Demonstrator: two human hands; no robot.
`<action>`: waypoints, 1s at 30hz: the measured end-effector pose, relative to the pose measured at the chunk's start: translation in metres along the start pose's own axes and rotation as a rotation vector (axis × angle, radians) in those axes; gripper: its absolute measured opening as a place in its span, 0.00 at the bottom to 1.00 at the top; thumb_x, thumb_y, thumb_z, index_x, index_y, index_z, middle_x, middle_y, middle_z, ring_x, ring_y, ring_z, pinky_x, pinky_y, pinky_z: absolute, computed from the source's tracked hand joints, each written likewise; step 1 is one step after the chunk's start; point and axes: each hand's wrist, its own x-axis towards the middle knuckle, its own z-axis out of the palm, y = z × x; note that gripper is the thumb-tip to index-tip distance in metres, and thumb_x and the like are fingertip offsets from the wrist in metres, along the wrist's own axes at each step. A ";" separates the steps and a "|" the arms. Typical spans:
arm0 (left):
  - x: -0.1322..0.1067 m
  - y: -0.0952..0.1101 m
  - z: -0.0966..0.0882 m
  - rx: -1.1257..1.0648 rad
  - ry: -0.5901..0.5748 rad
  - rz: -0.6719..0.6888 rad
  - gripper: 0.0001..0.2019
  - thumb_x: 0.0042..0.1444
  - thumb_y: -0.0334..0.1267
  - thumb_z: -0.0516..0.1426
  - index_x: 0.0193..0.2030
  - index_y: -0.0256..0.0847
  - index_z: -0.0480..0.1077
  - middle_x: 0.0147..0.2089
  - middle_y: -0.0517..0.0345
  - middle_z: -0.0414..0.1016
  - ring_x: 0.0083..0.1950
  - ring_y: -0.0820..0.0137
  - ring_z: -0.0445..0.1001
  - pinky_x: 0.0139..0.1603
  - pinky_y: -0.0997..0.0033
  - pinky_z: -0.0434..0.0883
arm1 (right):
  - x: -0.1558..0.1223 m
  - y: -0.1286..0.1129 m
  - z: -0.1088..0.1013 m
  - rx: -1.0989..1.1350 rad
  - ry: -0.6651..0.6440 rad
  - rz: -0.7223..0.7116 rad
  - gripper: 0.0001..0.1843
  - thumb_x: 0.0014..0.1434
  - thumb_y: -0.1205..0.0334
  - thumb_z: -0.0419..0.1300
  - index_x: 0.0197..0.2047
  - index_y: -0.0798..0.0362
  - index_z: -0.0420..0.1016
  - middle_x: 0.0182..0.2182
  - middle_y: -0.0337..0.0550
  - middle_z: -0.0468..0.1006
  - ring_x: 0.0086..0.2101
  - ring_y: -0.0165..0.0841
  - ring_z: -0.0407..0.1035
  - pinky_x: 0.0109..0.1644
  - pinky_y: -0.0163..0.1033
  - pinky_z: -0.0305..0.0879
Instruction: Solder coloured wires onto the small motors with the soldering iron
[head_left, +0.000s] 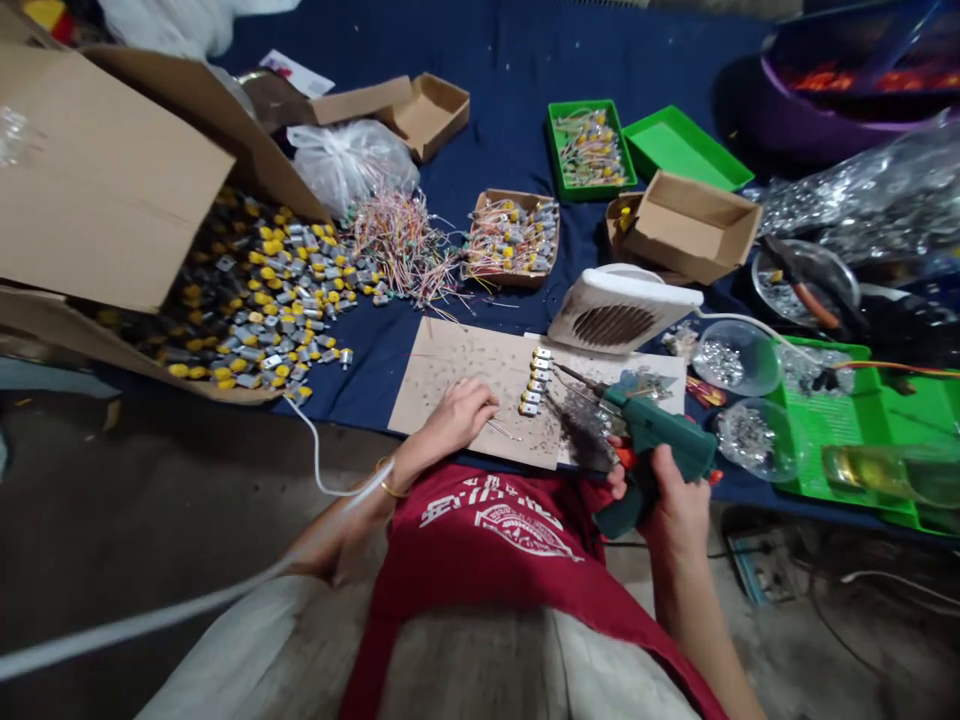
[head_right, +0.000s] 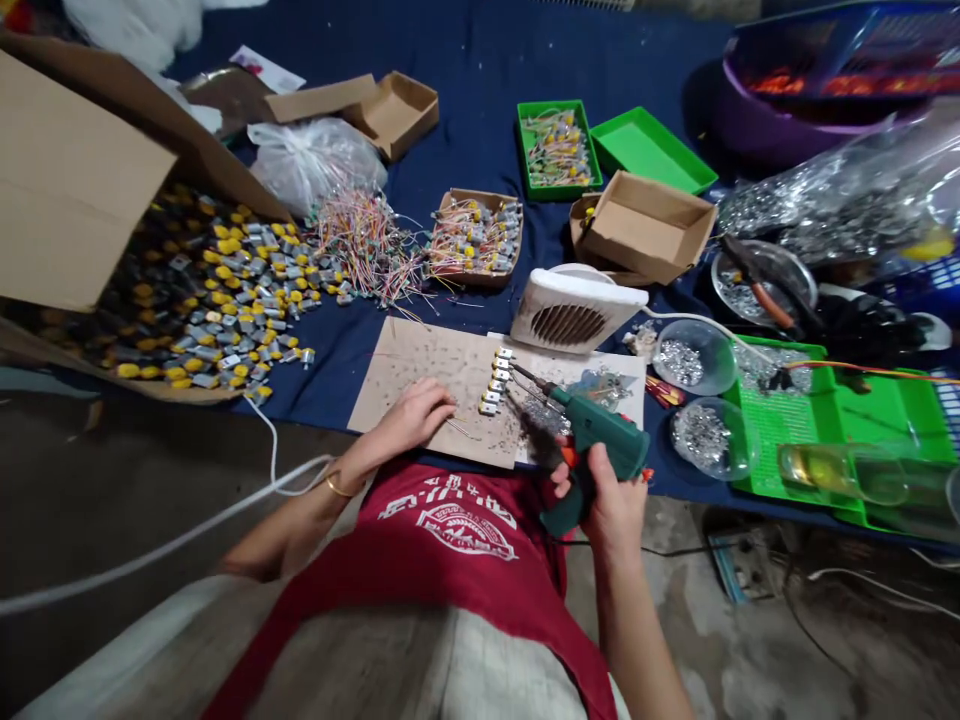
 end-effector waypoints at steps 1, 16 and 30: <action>0.003 -0.001 0.000 0.016 -0.040 0.014 0.04 0.67 0.34 0.56 0.42 0.40 0.73 0.45 0.53 0.75 0.51 0.63 0.71 0.57 0.61 0.67 | -0.001 0.001 -0.003 -0.011 -0.003 0.018 0.30 0.47 0.36 0.72 0.39 0.55 0.78 0.32 0.52 0.83 0.16 0.33 0.70 0.16 0.37 0.66; 0.014 0.000 -0.004 -0.068 -0.220 -0.050 0.08 0.68 0.36 0.54 0.40 0.40 0.75 0.40 0.53 0.79 0.44 0.65 0.75 0.49 0.68 0.69 | -0.011 0.007 -0.014 -0.183 -0.020 -0.061 0.26 0.52 0.37 0.69 0.35 0.55 0.82 0.21 0.46 0.79 0.17 0.35 0.70 0.20 0.39 0.70; 0.018 0.008 -0.015 -0.139 -0.307 -0.147 0.10 0.65 0.35 0.54 0.40 0.39 0.78 0.40 0.54 0.82 0.42 0.65 0.78 0.48 0.69 0.70 | -0.025 0.000 -0.016 -0.279 -0.004 -0.124 0.26 0.50 0.37 0.71 0.34 0.55 0.83 0.22 0.47 0.81 0.20 0.38 0.75 0.26 0.41 0.77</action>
